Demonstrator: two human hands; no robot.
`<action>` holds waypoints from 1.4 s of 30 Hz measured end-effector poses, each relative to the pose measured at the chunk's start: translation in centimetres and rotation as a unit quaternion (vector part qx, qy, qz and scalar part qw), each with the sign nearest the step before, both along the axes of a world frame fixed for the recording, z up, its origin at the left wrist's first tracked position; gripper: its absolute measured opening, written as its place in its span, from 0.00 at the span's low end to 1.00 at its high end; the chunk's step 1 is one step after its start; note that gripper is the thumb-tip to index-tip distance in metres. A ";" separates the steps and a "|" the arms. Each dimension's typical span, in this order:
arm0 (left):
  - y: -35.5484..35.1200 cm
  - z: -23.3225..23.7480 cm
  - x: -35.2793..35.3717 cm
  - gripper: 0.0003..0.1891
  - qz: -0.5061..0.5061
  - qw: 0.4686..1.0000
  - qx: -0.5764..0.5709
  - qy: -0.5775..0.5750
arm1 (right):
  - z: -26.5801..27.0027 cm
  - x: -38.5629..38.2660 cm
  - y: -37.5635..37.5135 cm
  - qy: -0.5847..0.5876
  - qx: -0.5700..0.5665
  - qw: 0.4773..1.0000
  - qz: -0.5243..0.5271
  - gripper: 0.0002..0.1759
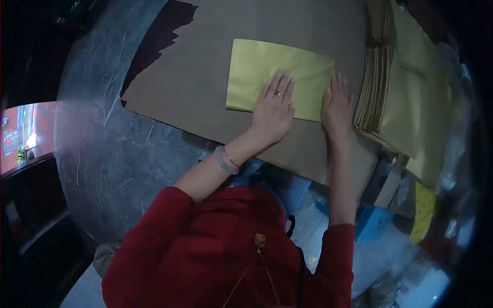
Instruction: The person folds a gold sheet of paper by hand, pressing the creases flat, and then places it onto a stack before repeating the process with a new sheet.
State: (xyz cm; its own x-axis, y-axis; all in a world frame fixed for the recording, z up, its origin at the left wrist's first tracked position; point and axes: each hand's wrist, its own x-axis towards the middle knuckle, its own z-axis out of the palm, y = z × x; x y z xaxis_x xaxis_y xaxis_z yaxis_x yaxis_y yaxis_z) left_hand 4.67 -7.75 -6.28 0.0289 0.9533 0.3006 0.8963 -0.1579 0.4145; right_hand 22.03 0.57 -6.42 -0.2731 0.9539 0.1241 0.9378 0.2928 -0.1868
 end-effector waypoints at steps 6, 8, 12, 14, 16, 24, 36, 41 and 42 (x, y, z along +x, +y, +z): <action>-1.2 0.4 -3.1 0.28 0.044 0.998 -0.031 0.022 | 0.0 -0.1 0.1 -0.013 -0.001 1.000 -0.005 0.28; -1.8 0.7 -4.4 0.28 0.056 0.997 -0.036 0.029 | -0.3 0.1 0.1 -0.018 0.003 1.000 -0.008 0.28; -2.8 0.8 -6.3 0.30 0.087 0.992 -0.062 0.069 | -0.6 0.3 0.3 -0.020 0.001 1.000 -0.006 0.28; -3.0 0.8 -6.5 0.30 0.086 0.990 -0.066 0.085 | -0.2 0.0 -0.1 -0.024 0.000 1.000 -0.008 0.28; -2.9 1.0 -6.4 0.29 0.076 0.994 -0.049 0.064 | -0.1 0.1 0.0 -0.016 0.001 1.000 -0.009 0.28; -2.9 1.3 -6.1 0.31 0.084 0.992 -0.087 0.040 | 1.1 -0.1 0.1 -0.010 -0.005 1.000 -0.009 0.28; -2.9 1.0 -6.1 0.32 0.091 0.988 -0.096 0.076 | 2.5 -13.2 -3.9 0.045 0.025 0.988 0.149 0.28; -3.0 1.0 -6.3 0.32 0.087 0.985 -0.127 0.082 | 0.7 -13.7 -4.0 0.099 0.004 0.980 0.172 0.28; -2.9 0.7 -6.2 0.32 0.092 0.987 -0.110 0.076 | 0.9 -13.6 -4.0 0.107 -0.001 0.980 0.166 0.28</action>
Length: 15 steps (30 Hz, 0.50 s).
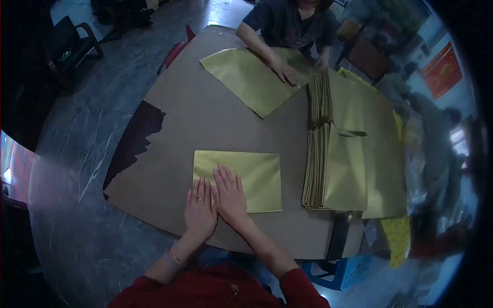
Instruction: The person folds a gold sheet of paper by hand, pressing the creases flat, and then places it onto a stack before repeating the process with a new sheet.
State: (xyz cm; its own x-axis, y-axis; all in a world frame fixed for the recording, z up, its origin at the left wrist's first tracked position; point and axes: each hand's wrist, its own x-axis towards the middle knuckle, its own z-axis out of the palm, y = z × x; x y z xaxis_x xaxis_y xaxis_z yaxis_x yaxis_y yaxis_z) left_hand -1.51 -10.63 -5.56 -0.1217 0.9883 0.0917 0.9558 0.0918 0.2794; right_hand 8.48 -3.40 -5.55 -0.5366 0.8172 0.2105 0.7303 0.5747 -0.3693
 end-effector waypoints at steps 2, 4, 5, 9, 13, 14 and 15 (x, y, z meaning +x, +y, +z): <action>-0.1 0.0 0.1 0.32 -0.003 1.000 0.004 0.002 | 0.6 0.7 0.0 -0.016 -0.031 0.999 0.009 0.28; -0.2 0.9 0.0 0.32 -0.004 1.000 -0.001 -0.016 | 0.5 1.0 0.0 -0.048 -0.016 0.999 -0.009 0.28; -0.1 0.9 0.1 0.32 -0.002 1.000 -0.003 -0.016 | 0.4 1.1 0.1 -0.048 -0.018 0.999 -0.007 0.28; -0.2 0.8 -0.1 0.32 -0.006 1.000 0.007 -0.003 | 0.3 1.6 0.1 -0.075 0.031 0.997 -0.012 0.30; -0.1 0.9 0.0 0.32 -0.004 1.000 -0.008 -0.010 | 0.4 2.6 0.3 -0.054 0.004 0.998 -0.012 0.30; -0.1 0.8 0.0 0.32 -0.003 1.000 -0.006 -0.013 | 0.4 3.0 0.4 -0.054 0.003 0.998 -0.012 0.30; -0.1 0.8 0.0 0.32 -0.001 1.000 -0.004 -0.017 | 0.4 3.4 0.4 -0.051 -0.005 0.999 -0.019 0.30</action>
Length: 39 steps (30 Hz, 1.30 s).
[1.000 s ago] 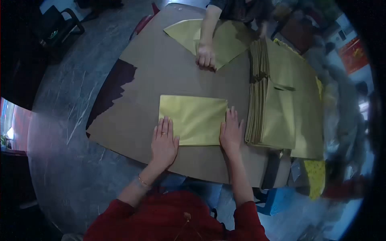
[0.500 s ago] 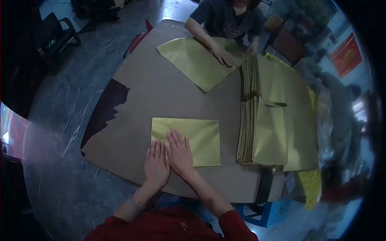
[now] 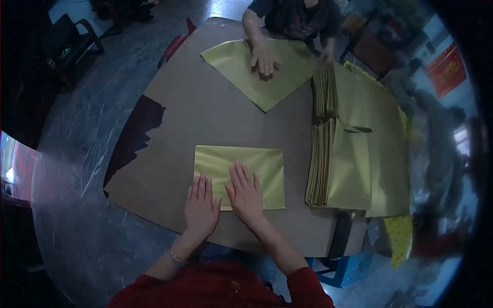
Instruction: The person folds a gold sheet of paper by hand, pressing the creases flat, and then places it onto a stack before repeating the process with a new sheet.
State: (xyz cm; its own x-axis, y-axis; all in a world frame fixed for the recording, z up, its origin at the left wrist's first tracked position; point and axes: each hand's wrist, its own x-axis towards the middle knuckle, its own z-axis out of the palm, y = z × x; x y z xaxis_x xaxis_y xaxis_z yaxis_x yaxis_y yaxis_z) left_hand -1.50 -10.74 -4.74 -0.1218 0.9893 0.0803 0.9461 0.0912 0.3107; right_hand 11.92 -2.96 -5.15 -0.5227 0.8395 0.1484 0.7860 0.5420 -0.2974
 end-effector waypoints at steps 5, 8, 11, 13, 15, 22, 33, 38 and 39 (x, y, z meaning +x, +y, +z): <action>-0.1 0.4 0.1 0.33 0.005 1.000 0.009 -0.012 | 0.4 3.1 0.8 -0.003 -0.034 0.999 -0.035 0.30; 0.0 0.3 0.1 0.33 0.005 1.000 -0.005 -0.004 | -0.1 5.4 1.4 -0.020 -0.019 0.999 -0.039 0.30; 0.0 0.1 0.1 0.33 0.000 1.000 0.008 -0.001 | 1.0 6.4 1.7 -0.027 -0.052 0.997 -0.057 0.31; -0.1 0.0 0.0 0.33 0.000 1.000 0.014 -0.004 | 0.8 7.2 2.0 -0.052 -0.044 0.996 -0.062 0.31; 0.0 0.1 0.0 0.32 0.002 1.000 0.004 0.004 | 1.0 7.9 2.2 -0.046 -0.058 0.995 -0.070 0.31; -0.1 0.2 -0.1 0.32 0.005 1.000 0.001 0.007 | 0.6 9.1 3.0 -0.092 -0.018 0.993 -0.073 0.29; -0.1 0.0 0.0 0.32 0.004 1.000 -0.006 0.003 | 1.4 8.2 10.8 0.041 0.068 0.997 -0.002 0.17; 0.1 1.0 -1.1 0.34 -0.025 0.999 -0.013 0.044 | 2.2 8.8 10.1 -0.003 0.022 0.998 -0.059 0.14; 0.1 1.3 -1.2 0.34 -0.018 0.998 -0.008 0.055 | 2.1 9.2 9.8 -0.015 0.004 0.997 -0.080 0.14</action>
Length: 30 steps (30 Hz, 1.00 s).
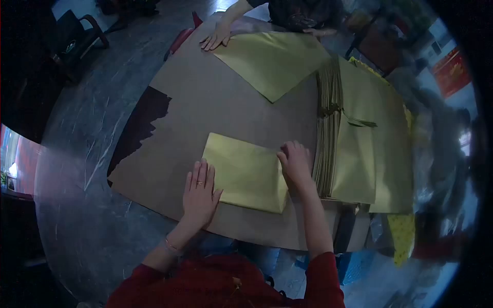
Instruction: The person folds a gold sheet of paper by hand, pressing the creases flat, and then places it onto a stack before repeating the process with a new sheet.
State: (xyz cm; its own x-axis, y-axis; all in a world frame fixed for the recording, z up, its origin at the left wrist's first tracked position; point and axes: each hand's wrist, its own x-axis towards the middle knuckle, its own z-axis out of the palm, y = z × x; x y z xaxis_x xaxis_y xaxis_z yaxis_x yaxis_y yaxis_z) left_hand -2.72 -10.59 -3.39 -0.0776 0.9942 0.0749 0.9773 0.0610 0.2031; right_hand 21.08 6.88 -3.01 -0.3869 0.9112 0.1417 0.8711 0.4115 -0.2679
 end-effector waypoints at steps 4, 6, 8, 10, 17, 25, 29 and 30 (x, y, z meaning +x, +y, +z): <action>0.5 0.3 -0.6 0.35 0.000 0.999 0.037 -0.001 | 0.3 1.7 -3.4 0.022 -0.030 0.998 -0.048 0.12; 0.7 0.3 -0.5 0.35 0.003 0.999 0.040 0.009 | 0.2 2.6 -5.2 0.020 -0.075 0.994 -0.074 0.12; 0.9 0.4 -0.1 0.34 0.016 0.999 0.043 -0.016 | -0.2 3.5 -7.6 0.009 -0.067 0.993 -0.100 0.10; 0.6 0.6 0.5 0.35 -0.004 0.998 0.066 -0.021 | -0.3 4.0 -10.2 -0.001 -0.050 0.991 -0.125 0.09; -0.7 0.5 3.4 0.33 -0.103 0.989 -0.006 -0.108 | 1.1 2.6 -16.7 0.034 -0.124 0.967 -0.221 0.11; -0.3 -1.0 2.5 0.33 -0.129 0.990 -0.007 -0.049 | 0.2 1.5 -20.5 0.043 -0.088 0.980 -0.174 0.13; -0.4 -1.3 2.6 0.32 -0.124 0.990 0.020 -0.060 | 1.0 1.9 -19.9 0.038 -0.099 0.984 -0.145 0.09; -0.4 -1.3 2.5 0.32 -0.127 0.989 0.020 -0.068 | 1.6 1.4 -19.2 0.075 -0.105 0.983 -0.127 0.09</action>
State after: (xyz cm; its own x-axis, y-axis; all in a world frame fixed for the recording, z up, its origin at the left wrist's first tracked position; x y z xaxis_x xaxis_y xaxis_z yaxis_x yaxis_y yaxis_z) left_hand -0.24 -11.03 -4.73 0.1630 0.9793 0.1200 0.9237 -0.1942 0.3304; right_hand 22.52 -12.33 -1.45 -0.1320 0.9910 -0.0225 0.8833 0.1072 -0.4564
